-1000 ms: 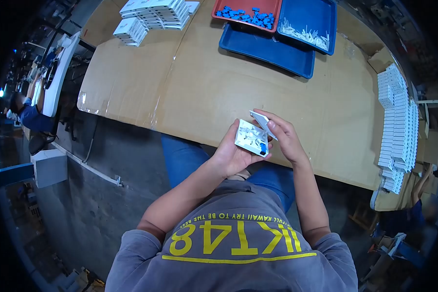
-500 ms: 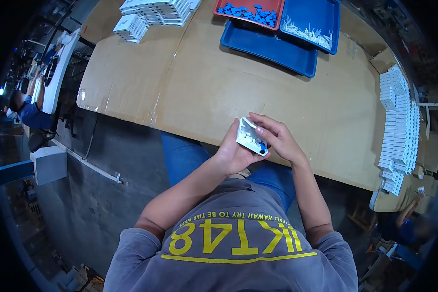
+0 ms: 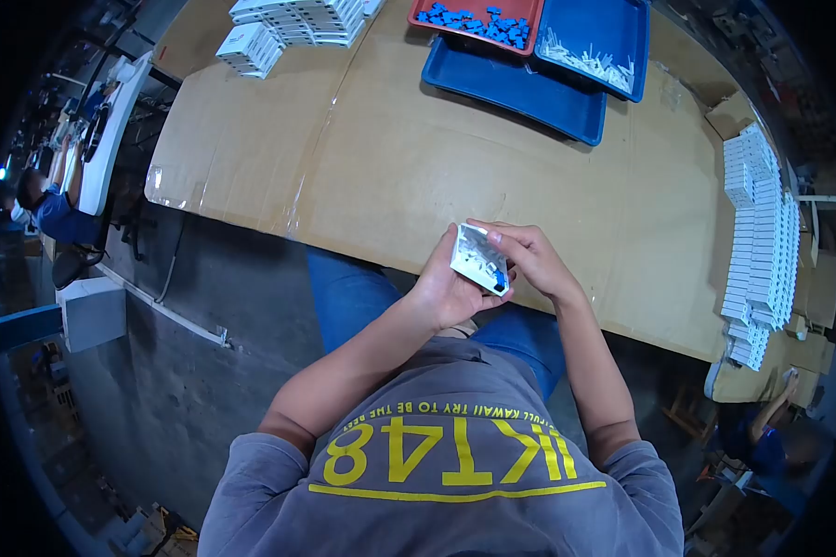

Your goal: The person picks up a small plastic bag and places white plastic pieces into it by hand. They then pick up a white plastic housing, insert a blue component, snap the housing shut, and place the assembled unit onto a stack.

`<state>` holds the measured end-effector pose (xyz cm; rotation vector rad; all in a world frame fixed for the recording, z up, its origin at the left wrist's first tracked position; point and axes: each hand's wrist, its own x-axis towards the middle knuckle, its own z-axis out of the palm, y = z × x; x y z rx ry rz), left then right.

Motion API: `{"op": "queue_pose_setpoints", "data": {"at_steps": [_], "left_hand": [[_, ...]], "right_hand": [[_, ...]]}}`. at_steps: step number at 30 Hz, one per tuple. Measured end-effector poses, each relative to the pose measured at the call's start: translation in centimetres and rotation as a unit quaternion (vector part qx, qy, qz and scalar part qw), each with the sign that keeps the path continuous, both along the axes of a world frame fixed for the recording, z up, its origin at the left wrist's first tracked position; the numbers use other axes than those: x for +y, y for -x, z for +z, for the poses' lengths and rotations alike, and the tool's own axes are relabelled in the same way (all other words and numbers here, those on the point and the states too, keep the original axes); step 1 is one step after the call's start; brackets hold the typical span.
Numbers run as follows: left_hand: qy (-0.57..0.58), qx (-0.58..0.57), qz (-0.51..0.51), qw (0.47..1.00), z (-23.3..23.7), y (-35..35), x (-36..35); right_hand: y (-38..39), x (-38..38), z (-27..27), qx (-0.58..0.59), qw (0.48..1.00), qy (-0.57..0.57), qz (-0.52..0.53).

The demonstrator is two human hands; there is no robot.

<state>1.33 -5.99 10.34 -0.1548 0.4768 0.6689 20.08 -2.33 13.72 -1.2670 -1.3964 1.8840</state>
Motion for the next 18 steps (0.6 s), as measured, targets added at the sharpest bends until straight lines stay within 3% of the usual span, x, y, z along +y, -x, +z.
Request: {"op": "queue_pose_setpoints", "data": {"at_steps": [7, 10, 18], "left_hand": [[0.036, 0.037, 0.002, 0.999, 0.1, 0.0, 0.4], [0.037, 0.049, 0.005, 0.998, 0.4, 0.0, 0.4], [-0.011, 0.106, 0.015, 0.994, 2.7, 0.2, 0.6]], "right_hand": [[0.8, -0.2, -0.7, -0.014, 0.999, -0.047, -0.013], [0.5, 0.0, -0.5, -0.021, 1.0, 0.001, 0.005], [0.5, -1.7, -0.6, 0.005, 0.982, -0.177, 0.059]]}}
